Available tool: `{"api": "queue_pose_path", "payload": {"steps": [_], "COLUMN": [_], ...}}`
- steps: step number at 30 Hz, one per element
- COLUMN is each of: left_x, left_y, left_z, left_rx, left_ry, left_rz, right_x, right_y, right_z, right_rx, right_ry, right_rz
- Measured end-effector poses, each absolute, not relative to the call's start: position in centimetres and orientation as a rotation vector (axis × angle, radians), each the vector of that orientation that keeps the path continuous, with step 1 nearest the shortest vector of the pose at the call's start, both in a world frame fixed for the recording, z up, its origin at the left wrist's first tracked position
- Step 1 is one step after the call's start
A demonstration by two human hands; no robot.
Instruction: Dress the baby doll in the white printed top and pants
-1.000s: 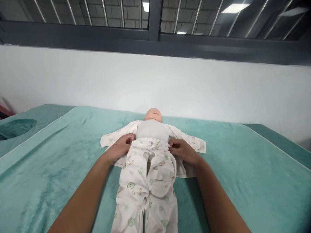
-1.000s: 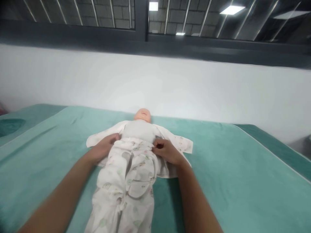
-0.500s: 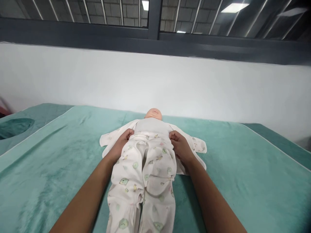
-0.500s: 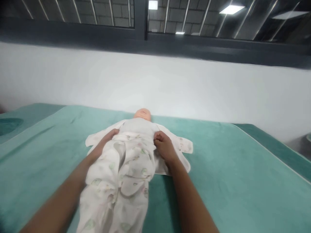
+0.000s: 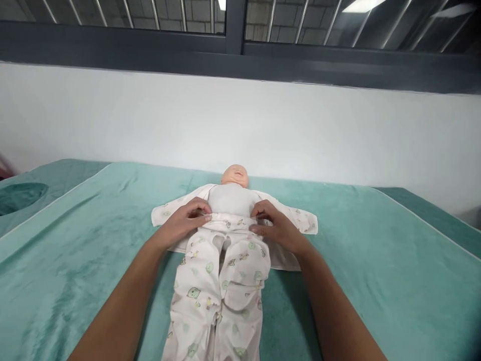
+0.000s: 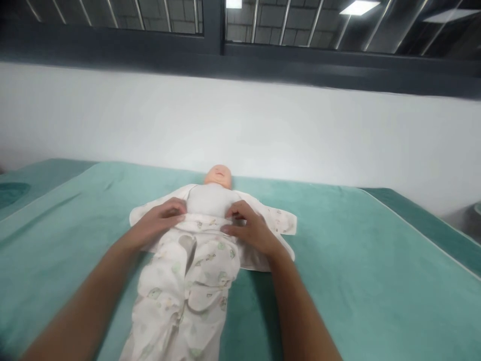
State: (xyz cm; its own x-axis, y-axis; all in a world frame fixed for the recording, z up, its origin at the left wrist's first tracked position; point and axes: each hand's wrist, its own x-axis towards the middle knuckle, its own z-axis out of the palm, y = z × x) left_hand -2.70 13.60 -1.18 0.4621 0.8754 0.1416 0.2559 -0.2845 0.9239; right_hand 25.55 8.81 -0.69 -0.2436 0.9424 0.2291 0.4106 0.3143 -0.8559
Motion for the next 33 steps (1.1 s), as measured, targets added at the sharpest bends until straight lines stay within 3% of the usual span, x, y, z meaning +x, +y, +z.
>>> {"api": "queue_pose_path", "payload": {"steps": [10, 19, 24, 33], "left_x": [-1.9, 0.8, 1.7, -1.0], "left_y": [13.3, 17.1, 18.3, 15.9], "left_z": [-0.7, -1.3, -2.1, -1.5], "left_rx": [1.892, 2.065, 2.006, 1.839], "left_ry": [1.014, 1.469, 1.577, 1.397], "left_rz": [0.786, 0.993, 1.026, 0.814], "right_x": [24.4, 23.8, 22.4, 23.7], "right_y": [8.8, 12.8, 16.1, 14.1], "right_z": [-0.4, -0.4, -1.9, -2.9], "right_rx": [-1.162, -1.521, -1.695, -1.720], "right_ry": [-1.948, -1.915, -1.608, -1.477], "right_rz": [0.736, 0.458, 0.412, 0.447]}}
